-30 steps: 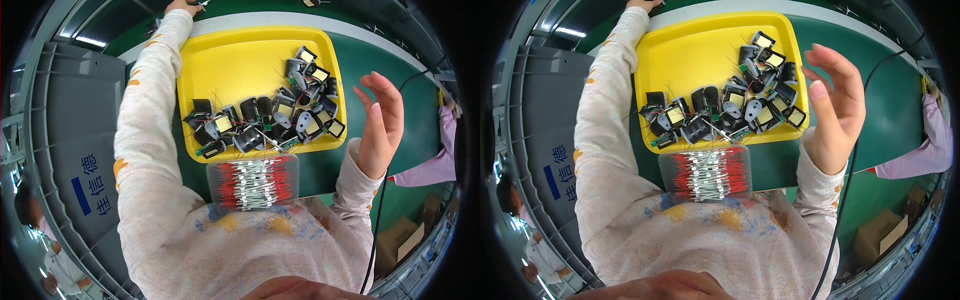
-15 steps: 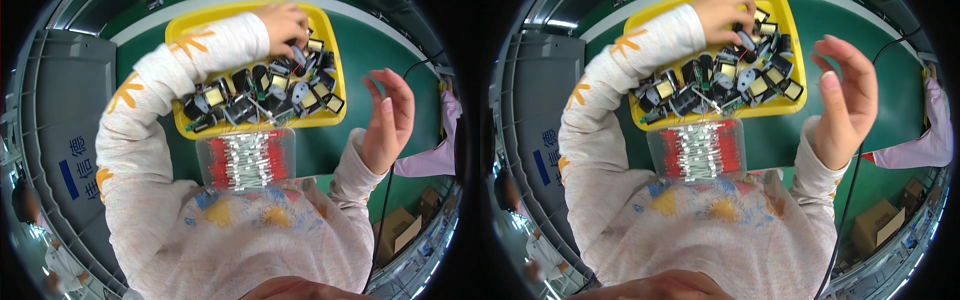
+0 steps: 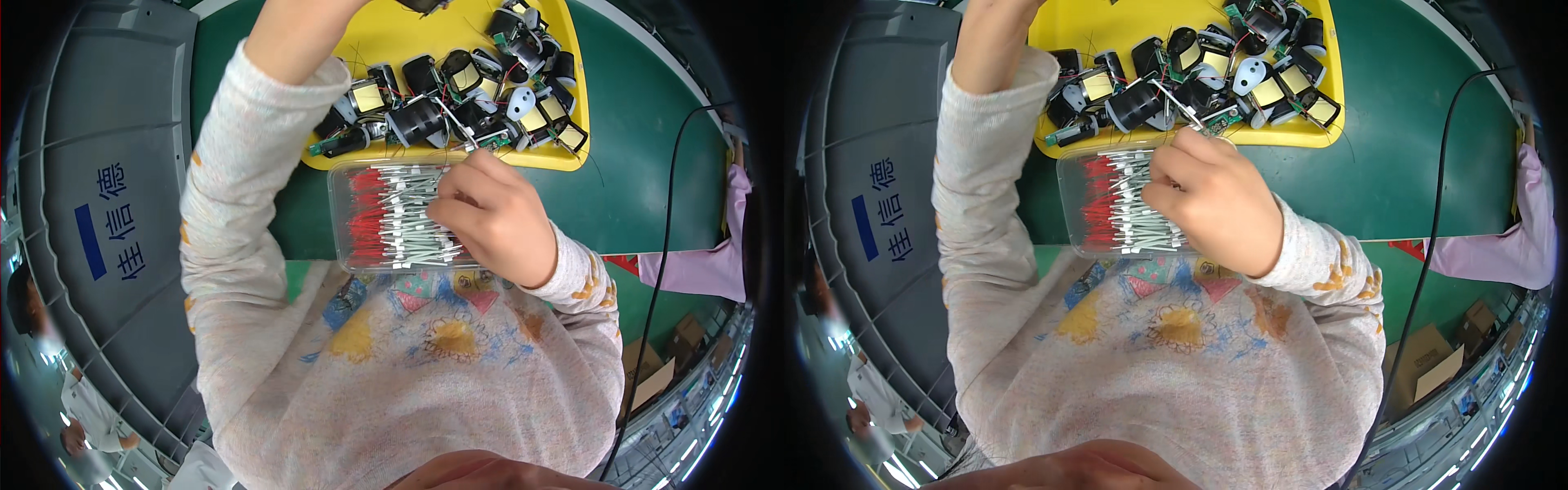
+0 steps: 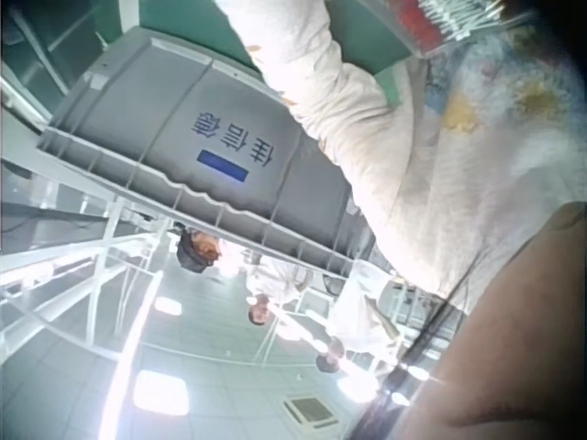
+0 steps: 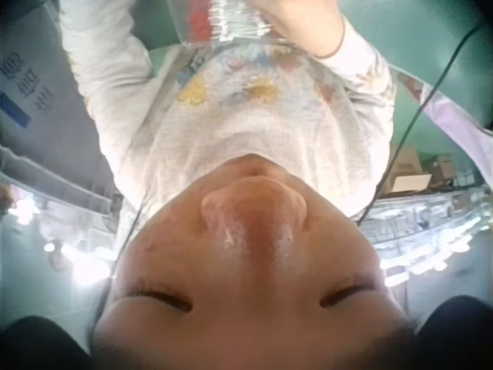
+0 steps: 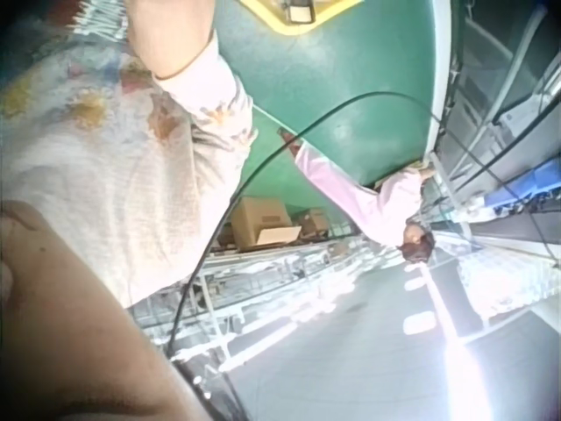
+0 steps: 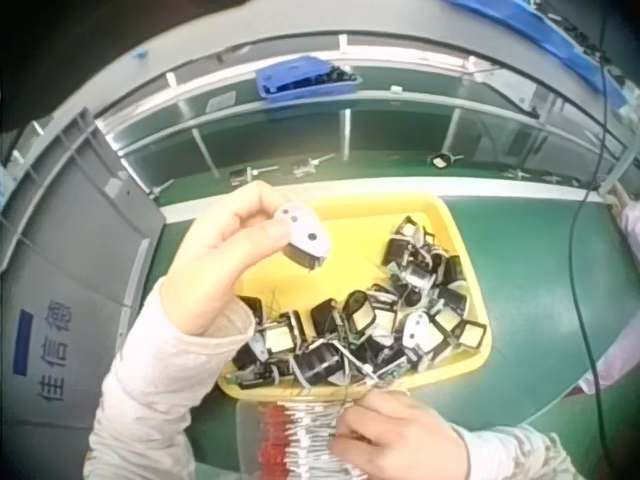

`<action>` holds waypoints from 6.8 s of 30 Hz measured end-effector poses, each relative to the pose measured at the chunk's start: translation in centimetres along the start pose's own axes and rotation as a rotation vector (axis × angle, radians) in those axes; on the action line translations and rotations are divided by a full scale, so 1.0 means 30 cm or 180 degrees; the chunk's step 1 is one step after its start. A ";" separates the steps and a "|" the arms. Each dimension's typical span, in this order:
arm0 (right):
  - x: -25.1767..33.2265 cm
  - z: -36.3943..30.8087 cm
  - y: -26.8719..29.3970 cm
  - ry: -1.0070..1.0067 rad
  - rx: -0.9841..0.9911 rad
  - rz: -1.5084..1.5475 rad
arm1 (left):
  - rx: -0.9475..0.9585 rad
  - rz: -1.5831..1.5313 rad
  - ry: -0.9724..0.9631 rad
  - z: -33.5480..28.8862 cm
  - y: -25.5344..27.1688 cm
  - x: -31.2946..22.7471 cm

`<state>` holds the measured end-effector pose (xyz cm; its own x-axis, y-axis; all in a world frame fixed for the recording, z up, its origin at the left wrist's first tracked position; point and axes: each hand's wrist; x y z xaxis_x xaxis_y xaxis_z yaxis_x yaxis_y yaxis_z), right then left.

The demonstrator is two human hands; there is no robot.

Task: The person uses a metal tool to insert red wires into small grey electronic components. They pick up components from a yellow tray, insert the wires, and place the finished items back into the tray. The process is repeated for multiple units.

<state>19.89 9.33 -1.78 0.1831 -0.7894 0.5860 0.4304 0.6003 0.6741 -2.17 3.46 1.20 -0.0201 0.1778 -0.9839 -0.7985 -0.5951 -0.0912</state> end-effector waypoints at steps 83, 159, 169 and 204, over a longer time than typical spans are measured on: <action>0.005 0.255 0.171 0.0979 -0.1977 0.0457 | -0.0662 0.0798 -0.2103 -0.130 -0.026 -0.002; -0.103 0.333 0.083 -0.1389 -0.1739 0.2727 | -0.0999 -0.1165 0.0585 -0.127 -0.045 -0.014; -0.081 0.325 0.015 -0.1534 -0.1970 0.2426 | -0.1087 -0.1581 0.0544 -0.169 -0.081 0.021; -0.127 0.194 0.236 -0.1294 -0.2193 0.2200 | -0.1560 0.1959 0.0604 0.640 0.381 0.336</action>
<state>17.10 17.34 3.38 0.3249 -0.1249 0.9375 0.7777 0.5993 -0.1897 -23.05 13.49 -6.82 -0.2325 -0.4035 -0.8850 -0.3222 -0.8266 0.4615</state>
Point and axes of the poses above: each hand's wrist, its own z-axis towards the middle knuckle, its own y-axis out of the back of the hand, x = y × z, and after that the axes turned 14 degrees about -x, right-handed
